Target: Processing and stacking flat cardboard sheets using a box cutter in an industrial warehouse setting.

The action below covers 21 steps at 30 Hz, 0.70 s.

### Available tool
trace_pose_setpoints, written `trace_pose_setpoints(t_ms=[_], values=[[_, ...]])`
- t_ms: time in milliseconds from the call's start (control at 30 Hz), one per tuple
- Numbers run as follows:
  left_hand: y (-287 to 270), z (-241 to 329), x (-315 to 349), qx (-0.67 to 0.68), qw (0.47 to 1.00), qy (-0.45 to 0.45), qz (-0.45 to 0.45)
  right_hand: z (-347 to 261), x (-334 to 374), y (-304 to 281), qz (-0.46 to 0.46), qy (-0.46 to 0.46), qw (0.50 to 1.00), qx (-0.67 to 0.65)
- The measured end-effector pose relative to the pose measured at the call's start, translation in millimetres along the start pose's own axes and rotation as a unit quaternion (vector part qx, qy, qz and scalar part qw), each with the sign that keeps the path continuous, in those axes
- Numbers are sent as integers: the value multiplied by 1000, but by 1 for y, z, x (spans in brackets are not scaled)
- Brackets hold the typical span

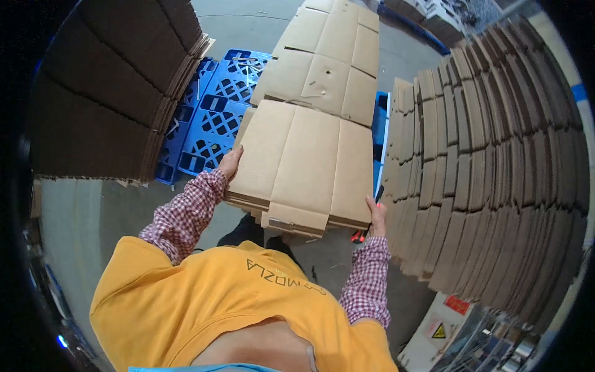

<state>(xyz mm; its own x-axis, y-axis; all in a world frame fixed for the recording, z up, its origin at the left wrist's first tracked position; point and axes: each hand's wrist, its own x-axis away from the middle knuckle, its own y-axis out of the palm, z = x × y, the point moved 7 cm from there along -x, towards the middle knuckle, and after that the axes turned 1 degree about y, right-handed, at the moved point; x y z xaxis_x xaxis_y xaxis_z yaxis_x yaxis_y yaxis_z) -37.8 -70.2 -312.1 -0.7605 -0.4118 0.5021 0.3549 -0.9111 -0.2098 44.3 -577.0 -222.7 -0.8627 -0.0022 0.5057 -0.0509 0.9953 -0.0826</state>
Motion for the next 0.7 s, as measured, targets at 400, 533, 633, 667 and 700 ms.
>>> trace_pose_setpoints(t_ms=[400, 533, 633, 667, 700], values=[[150, -31, 118, 4, 997, -12, -75, -243, 185, -2, 86, -159, 965, 188], [166, 1, 95, -352, 912, 6, -212, -236, 241, 41, 192, -293, 822, 448], [118, 155, 86, -136, 908, 395, 31, -231, 265, 66, 199, -353, 805, 434], [106, 235, 107, -65, 872, 483, 50, -232, 271, 65, 218, -342, 806, 431], [90, 297, 124, -26, 816, 573, 68, -236, 274, 72, 209, -350, 806, 429]])
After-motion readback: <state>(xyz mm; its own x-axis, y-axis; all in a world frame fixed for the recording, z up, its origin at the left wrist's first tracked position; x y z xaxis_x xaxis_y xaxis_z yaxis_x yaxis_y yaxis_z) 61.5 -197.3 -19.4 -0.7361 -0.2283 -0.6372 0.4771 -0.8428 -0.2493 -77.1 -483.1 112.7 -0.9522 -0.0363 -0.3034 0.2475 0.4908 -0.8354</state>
